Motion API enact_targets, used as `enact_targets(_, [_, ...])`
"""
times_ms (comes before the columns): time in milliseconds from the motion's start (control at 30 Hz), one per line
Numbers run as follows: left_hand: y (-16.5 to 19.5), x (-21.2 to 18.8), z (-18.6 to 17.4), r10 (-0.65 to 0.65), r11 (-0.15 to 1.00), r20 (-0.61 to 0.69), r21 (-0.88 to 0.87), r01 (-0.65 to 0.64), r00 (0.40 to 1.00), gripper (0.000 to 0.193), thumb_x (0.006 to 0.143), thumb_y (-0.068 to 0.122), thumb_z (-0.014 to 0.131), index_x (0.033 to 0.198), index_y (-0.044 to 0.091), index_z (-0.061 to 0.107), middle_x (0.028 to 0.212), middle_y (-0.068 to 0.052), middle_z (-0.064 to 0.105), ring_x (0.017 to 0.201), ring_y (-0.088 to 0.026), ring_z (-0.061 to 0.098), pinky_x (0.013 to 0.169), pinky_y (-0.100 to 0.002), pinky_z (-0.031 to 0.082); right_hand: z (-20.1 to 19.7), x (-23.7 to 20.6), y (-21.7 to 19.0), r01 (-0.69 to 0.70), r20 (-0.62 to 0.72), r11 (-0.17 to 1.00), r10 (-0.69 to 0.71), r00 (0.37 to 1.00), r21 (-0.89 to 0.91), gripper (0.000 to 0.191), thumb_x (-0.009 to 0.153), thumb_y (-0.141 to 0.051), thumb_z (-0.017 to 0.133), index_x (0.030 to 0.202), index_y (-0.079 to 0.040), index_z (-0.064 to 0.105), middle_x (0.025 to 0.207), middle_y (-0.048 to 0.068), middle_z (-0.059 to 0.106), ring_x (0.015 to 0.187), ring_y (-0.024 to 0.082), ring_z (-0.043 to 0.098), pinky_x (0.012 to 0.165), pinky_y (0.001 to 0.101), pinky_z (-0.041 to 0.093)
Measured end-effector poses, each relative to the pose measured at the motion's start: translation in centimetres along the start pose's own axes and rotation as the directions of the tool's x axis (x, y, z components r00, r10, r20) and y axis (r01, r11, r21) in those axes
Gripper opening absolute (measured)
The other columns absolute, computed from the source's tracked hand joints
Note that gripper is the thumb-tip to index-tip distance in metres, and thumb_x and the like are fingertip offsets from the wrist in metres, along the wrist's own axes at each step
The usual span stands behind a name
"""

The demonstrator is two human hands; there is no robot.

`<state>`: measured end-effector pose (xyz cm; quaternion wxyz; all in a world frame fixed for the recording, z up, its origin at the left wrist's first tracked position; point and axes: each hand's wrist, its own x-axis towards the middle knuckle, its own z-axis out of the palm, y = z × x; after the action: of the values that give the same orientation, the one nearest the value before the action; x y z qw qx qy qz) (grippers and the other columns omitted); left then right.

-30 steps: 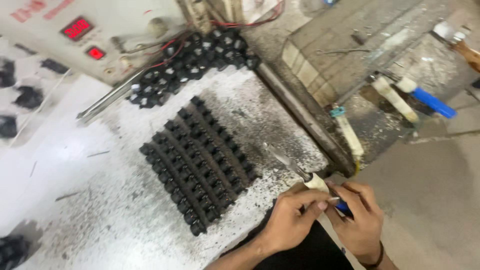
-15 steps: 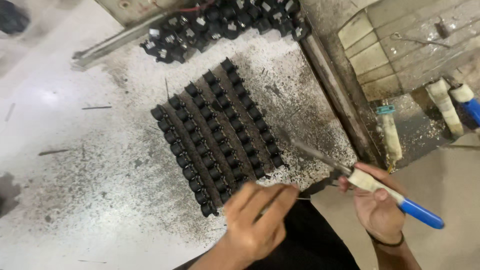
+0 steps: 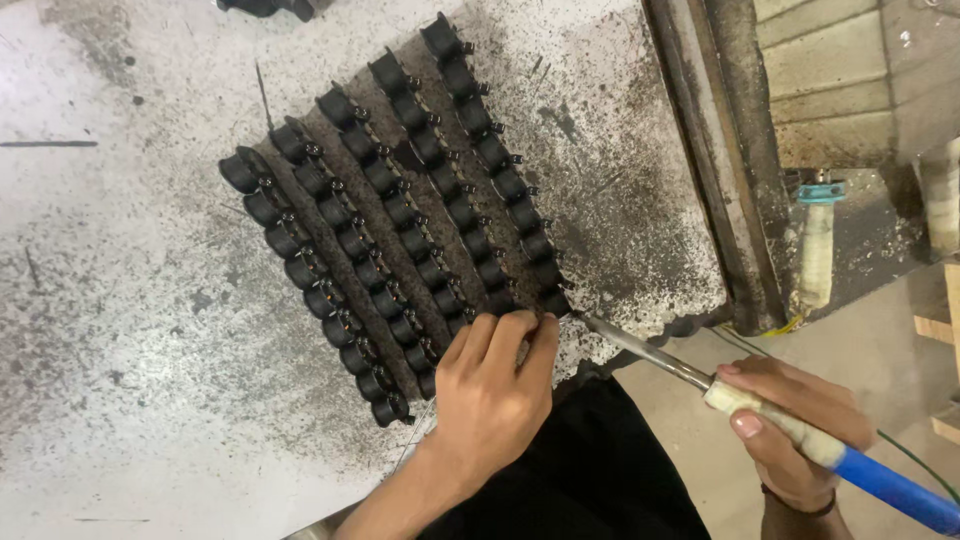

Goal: The person solders wire leads onto black cylindrical components arranged in a grid on a workbench, using a soldering iron in one hand while steadying each component with the other. They work through the rows one component at a time, with solder wire and other parts piled nearby on the bench.

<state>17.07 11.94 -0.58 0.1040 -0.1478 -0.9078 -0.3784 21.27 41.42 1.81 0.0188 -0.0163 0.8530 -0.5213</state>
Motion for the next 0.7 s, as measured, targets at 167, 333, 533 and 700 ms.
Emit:
enact_targets(167, [0.0,-0.2,0.5,0.007,1.000,0.044,-0.024,-0.006,0.999,0.033,0.075,0.002,0.070,0.107,-0.003,0.073,0.103,-0.011,0.060,0.085,-0.025,0.060,0.072,-0.037,0.053,0.3,1.3,-1.5,0.037,0.039,0.997,-0.034,0.999,-0.065,0.036,0.079,-0.015,0.069,0.105,0.011,0.070,0.091,0.023,0.072,0.077,0.026,0.073,0.070,0.0290,0.057])
enact_targets(333, [0.0,-0.9,1.7,0.011,0.999,0.089,-0.041,-0.007,0.996,0.034,0.072,0.004,0.069,0.105,-0.004,0.072,0.101,-0.012,0.059,0.086,-0.027,0.059,0.074,-0.038,0.053,0.9,3.7,-3.7,0.567,0.277,0.812,-0.519,0.809,-0.136,0.020,0.082,-0.002,0.069,0.101,0.005,0.065,0.088,0.023,0.071,0.073,0.027,0.073,0.068,0.0325,0.062])
enact_targets(533, [1.2,2.0,-1.4,-0.010,0.999,0.064,-0.034,0.012,0.998,0.027,0.077,-0.002,0.070,0.104,-0.004,0.070,0.102,-0.013,0.060,0.085,-0.025,0.061,0.072,-0.035,0.055,-0.9,2.9,-3.7,0.285,0.291,0.952,-0.244,0.925,-0.108,0.029,0.079,-0.004,0.070,0.106,0.007,0.067,0.090,0.024,0.073,0.073,0.026,0.078,0.062,0.0301,0.059])
enact_targets(700, [1.7,3.1,-6.6,0.059,0.992,-0.265,0.127,-0.026,0.962,0.024,0.087,-0.003,0.077,0.109,-0.006,0.070,0.101,-0.006,0.065,0.074,-0.014,0.060,0.055,-0.029,0.050,-1.1,2.3,0.8,0.102,0.025,0.986,-0.106,0.994,0.133,0.036,0.082,-0.013,0.069,0.110,0.009,0.072,0.091,0.025,0.075,0.067,0.022,0.073,0.059,0.0242,0.060])
